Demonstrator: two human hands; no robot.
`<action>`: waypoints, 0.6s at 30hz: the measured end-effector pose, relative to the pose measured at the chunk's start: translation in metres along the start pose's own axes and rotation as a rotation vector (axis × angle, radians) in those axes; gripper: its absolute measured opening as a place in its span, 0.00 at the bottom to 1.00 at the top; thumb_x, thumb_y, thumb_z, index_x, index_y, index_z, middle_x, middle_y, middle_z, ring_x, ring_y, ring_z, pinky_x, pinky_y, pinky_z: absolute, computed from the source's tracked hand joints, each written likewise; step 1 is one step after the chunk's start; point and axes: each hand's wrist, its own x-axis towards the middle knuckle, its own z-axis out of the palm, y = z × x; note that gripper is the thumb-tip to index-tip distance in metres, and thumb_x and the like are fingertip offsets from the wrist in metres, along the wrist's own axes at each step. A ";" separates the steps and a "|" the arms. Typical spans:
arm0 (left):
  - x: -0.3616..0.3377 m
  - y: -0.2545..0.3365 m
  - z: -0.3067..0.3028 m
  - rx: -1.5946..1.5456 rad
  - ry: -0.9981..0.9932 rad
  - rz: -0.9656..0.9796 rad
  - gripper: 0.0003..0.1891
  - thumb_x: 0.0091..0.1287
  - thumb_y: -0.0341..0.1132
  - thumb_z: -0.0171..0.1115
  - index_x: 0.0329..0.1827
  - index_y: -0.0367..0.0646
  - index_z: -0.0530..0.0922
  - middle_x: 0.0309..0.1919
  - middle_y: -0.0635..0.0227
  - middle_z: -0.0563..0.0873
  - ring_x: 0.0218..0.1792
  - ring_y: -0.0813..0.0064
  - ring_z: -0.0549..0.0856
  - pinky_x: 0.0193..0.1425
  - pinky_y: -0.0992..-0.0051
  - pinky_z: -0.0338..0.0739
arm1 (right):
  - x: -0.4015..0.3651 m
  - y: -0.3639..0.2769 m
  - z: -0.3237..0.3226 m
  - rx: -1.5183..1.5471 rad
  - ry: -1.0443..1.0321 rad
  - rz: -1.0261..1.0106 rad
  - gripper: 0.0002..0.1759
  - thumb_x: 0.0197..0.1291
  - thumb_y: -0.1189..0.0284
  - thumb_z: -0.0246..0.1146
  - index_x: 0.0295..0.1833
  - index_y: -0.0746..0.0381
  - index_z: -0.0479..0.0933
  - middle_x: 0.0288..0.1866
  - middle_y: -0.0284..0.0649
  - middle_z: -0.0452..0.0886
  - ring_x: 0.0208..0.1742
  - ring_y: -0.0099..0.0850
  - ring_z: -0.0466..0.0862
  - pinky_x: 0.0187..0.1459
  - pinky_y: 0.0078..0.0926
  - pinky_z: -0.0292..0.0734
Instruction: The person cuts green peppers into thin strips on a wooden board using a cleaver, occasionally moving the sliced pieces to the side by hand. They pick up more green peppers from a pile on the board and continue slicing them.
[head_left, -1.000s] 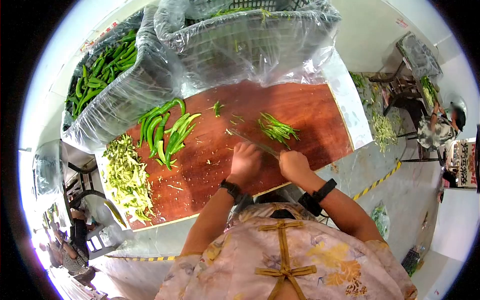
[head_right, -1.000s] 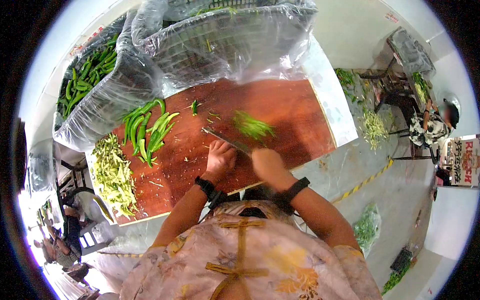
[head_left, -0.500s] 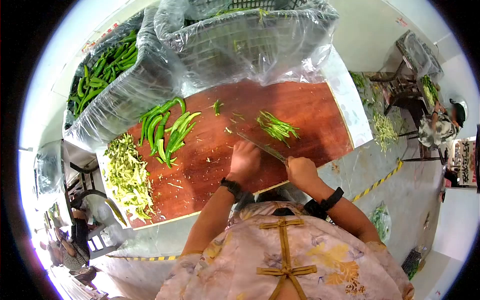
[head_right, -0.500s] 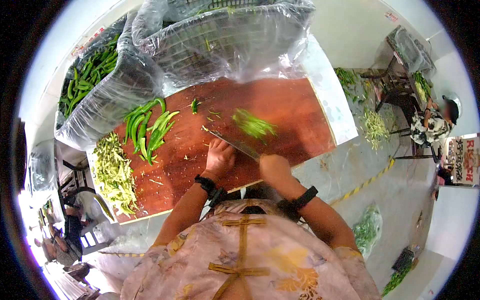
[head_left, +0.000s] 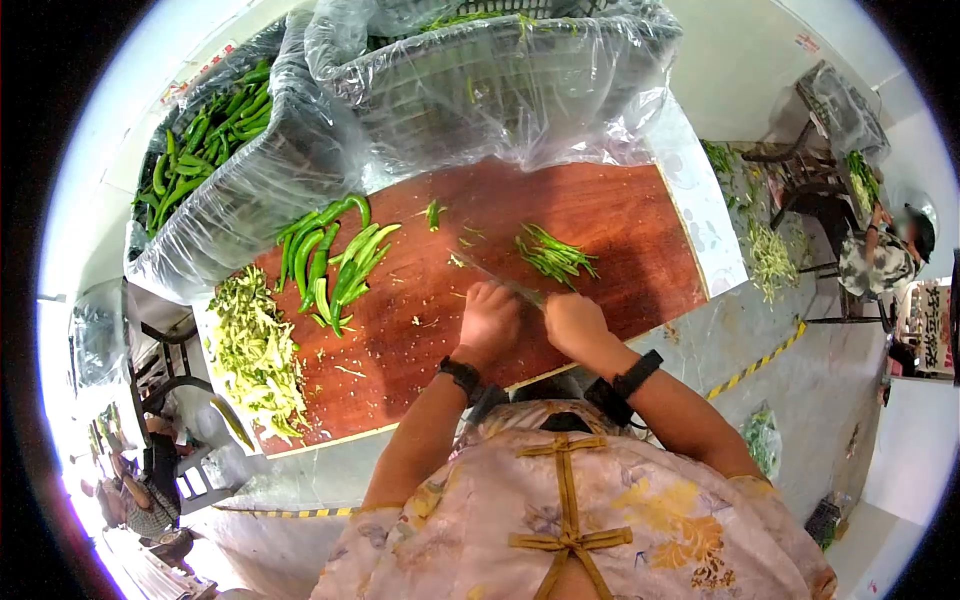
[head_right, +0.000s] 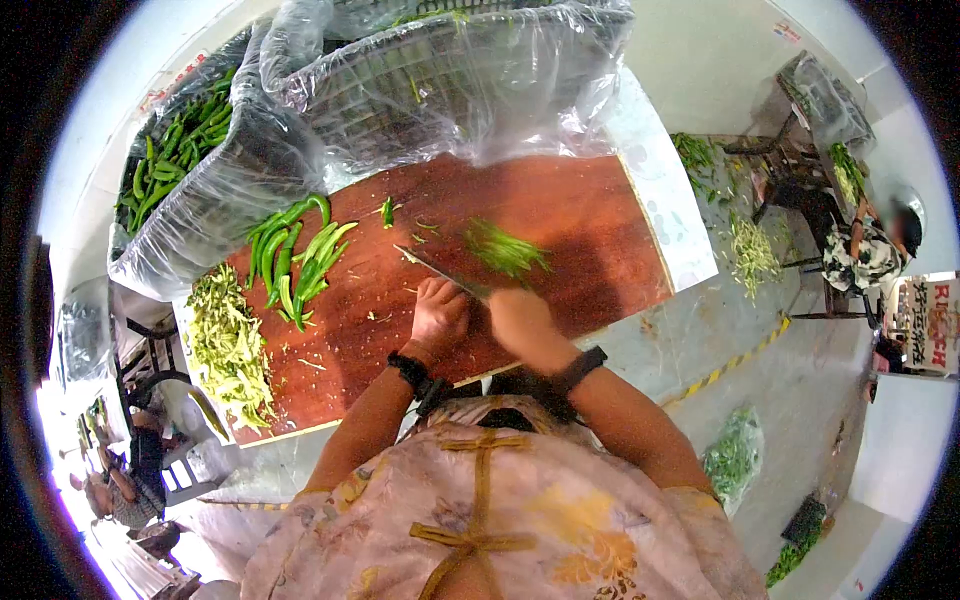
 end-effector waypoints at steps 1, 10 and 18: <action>0.000 0.001 -0.001 -0.011 0.008 -0.001 0.10 0.43 0.28 0.60 0.31 0.42 0.77 0.39 0.65 0.78 0.46 0.60 0.76 0.52 0.58 0.69 | 0.005 -0.002 0.000 0.007 0.030 -0.030 0.09 0.51 0.72 0.56 0.28 0.67 0.76 0.23 0.55 0.77 0.27 0.53 0.79 0.30 0.49 0.75; -0.003 -0.001 0.004 -0.039 0.074 -0.008 0.10 0.44 0.26 0.60 0.33 0.41 0.78 0.39 0.63 0.79 0.47 0.59 0.77 0.52 0.60 0.70 | 0.002 0.005 0.000 0.050 0.080 0.018 0.11 0.52 0.70 0.57 0.25 0.67 0.76 0.25 0.56 0.78 0.30 0.54 0.79 0.32 0.48 0.75; -0.002 0.003 0.001 -0.032 0.086 -0.026 0.11 0.45 0.25 0.58 0.34 0.41 0.78 0.41 0.62 0.78 0.48 0.58 0.75 0.52 0.60 0.70 | -0.034 0.030 0.000 -0.077 -0.049 0.083 0.11 0.53 0.69 0.57 0.30 0.68 0.76 0.25 0.55 0.78 0.29 0.54 0.79 0.31 0.49 0.74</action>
